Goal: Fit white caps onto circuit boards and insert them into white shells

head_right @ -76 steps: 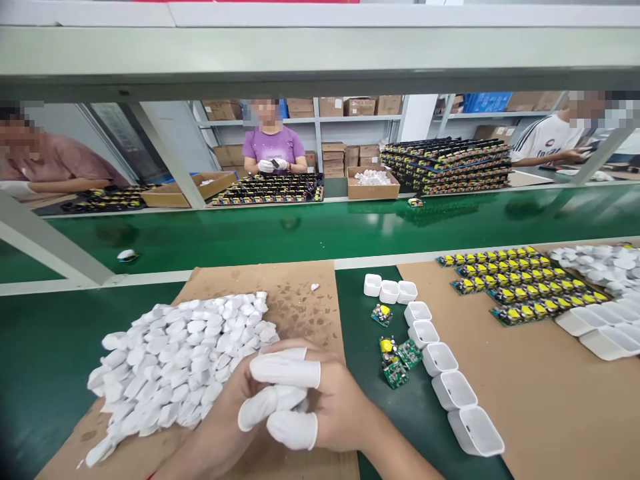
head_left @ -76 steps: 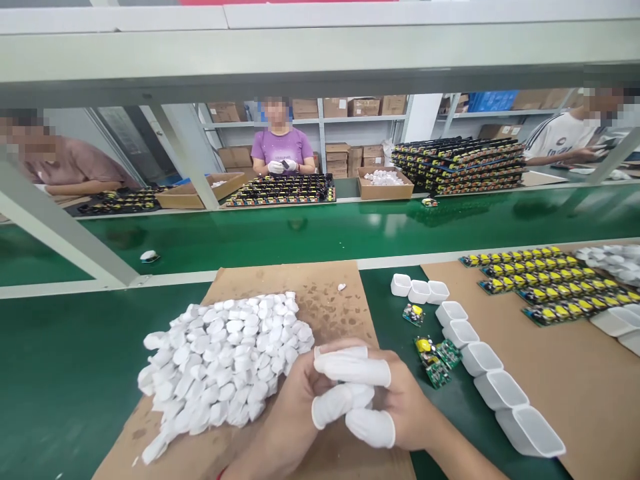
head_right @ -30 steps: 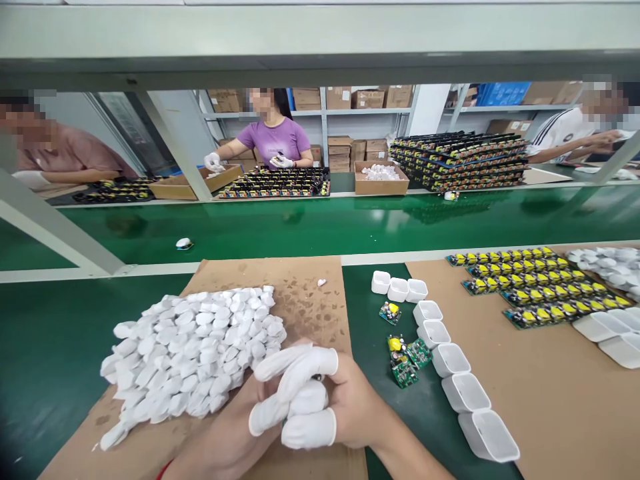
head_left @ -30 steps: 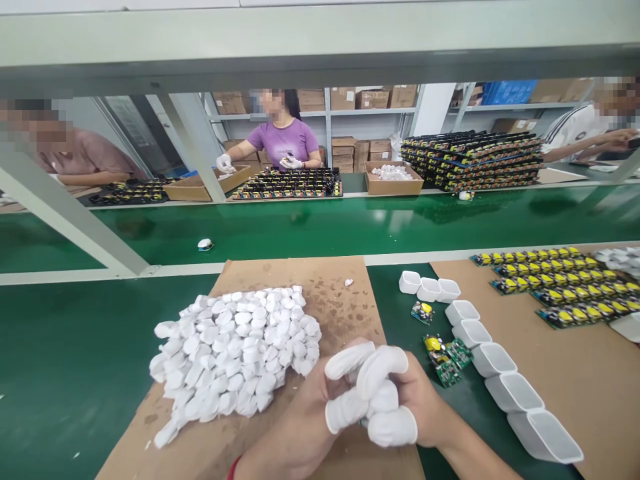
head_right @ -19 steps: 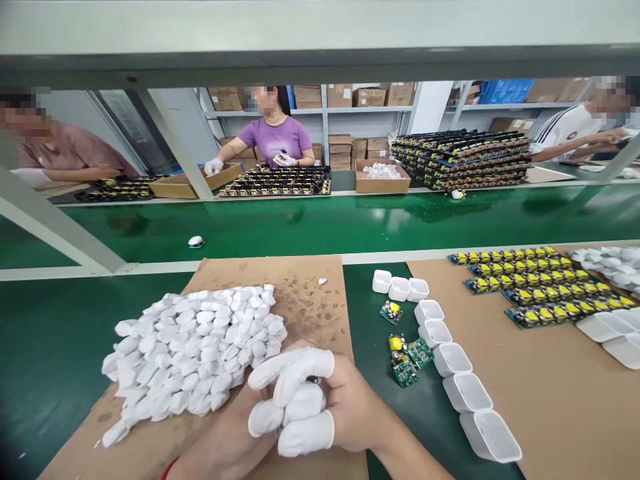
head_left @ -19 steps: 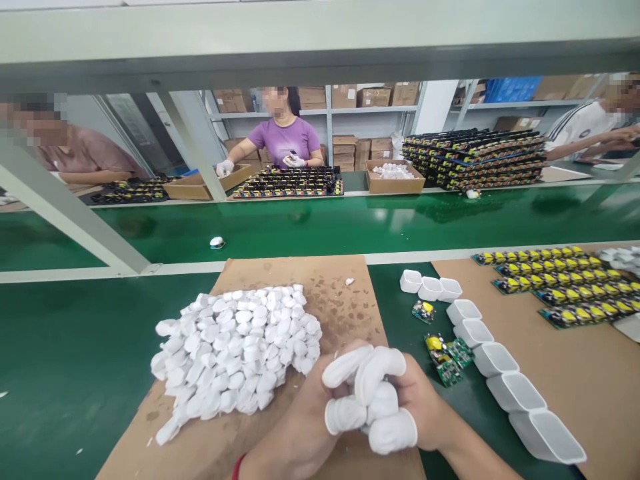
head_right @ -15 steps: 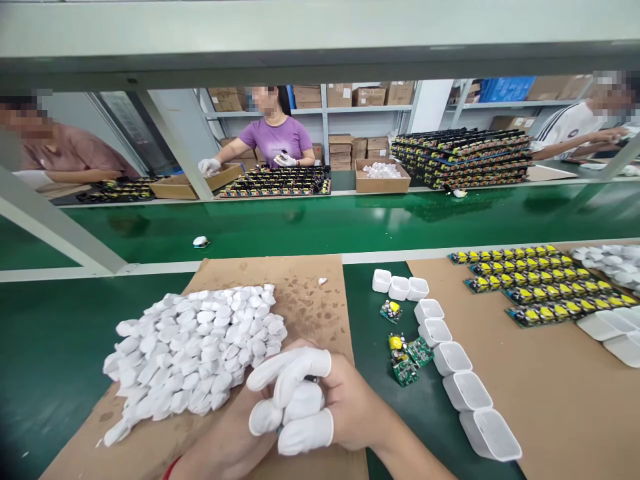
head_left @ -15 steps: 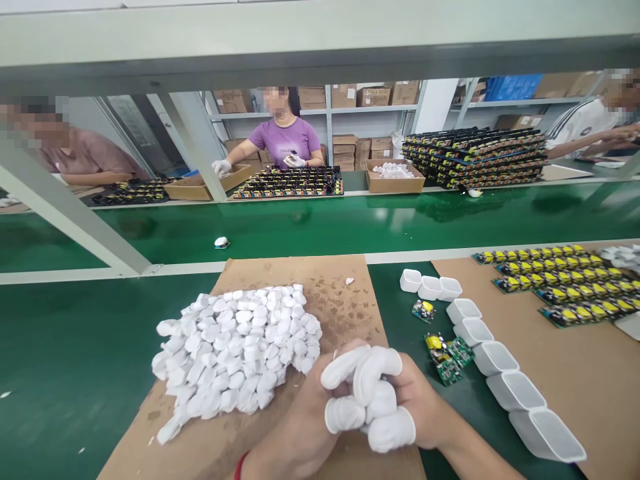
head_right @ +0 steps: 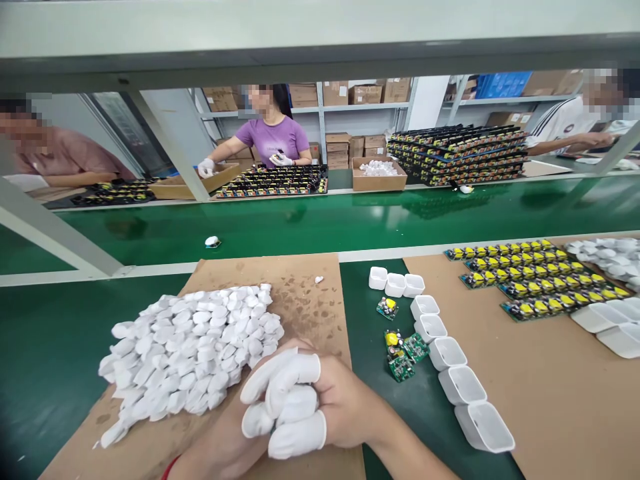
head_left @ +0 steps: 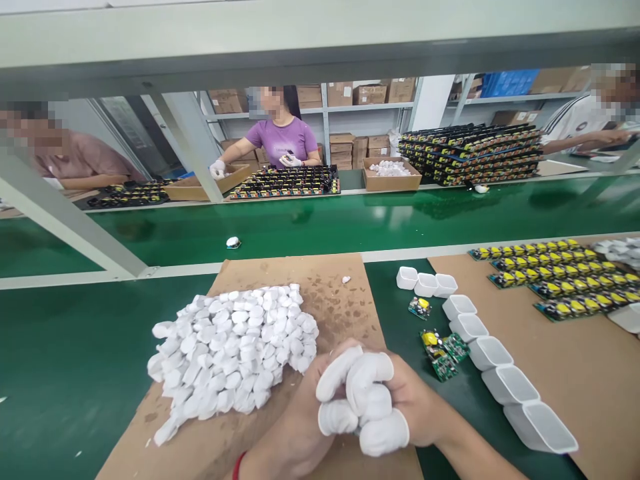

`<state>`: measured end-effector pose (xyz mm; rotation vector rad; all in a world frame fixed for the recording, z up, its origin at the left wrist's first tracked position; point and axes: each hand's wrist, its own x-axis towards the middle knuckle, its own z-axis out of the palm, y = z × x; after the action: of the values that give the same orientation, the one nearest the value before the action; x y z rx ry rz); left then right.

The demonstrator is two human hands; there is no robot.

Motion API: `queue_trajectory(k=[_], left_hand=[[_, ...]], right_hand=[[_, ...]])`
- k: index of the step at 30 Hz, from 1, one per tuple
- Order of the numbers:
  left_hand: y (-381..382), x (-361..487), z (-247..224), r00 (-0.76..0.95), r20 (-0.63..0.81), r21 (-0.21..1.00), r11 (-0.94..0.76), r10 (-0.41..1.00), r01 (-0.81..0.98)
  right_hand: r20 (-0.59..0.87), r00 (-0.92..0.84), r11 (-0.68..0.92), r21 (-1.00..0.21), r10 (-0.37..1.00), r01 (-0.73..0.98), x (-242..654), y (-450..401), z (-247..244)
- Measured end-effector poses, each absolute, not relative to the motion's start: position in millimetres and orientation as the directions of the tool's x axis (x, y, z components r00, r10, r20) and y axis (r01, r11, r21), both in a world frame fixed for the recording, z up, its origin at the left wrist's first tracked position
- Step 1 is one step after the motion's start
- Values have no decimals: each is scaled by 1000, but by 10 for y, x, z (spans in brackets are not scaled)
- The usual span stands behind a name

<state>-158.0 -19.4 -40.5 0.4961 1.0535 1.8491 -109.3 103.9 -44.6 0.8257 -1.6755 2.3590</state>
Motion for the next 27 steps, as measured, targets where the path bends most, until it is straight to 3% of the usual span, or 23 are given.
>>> queue_trajectory(k=[3,6,10,15,21,27], left_hand=[[-189,-1579,-451,-433,-40,762,-253,901,-596],[-195,-1576,-506,-393,-87,734,-208,916,-646],[-217,-1584,-513,-430,-79,741,-235,899,-629],[-233,-1615,-399,-465,-54,884,-174,883,-433],[-236,-1636,-388,-452,-57,872,-176,890,-458],[-223,-1633,-446,-437,-110,824,-164,892,-542]], right_hand=[[449,-876,-468,-821,-175,-327,-1077,1034,-537],[441,-884,-558,-777,-154,-291,-1074,1032,-591],[587,-809,-287,-780,-28,-556,-1092,1053,-535],[637,-769,-76,-771,-57,-633,-1100,1062,-465],[703,-709,-69,-711,-50,-700,-1111,1033,-496],[600,-799,-202,-788,-39,-582,-1087,1019,-527]])
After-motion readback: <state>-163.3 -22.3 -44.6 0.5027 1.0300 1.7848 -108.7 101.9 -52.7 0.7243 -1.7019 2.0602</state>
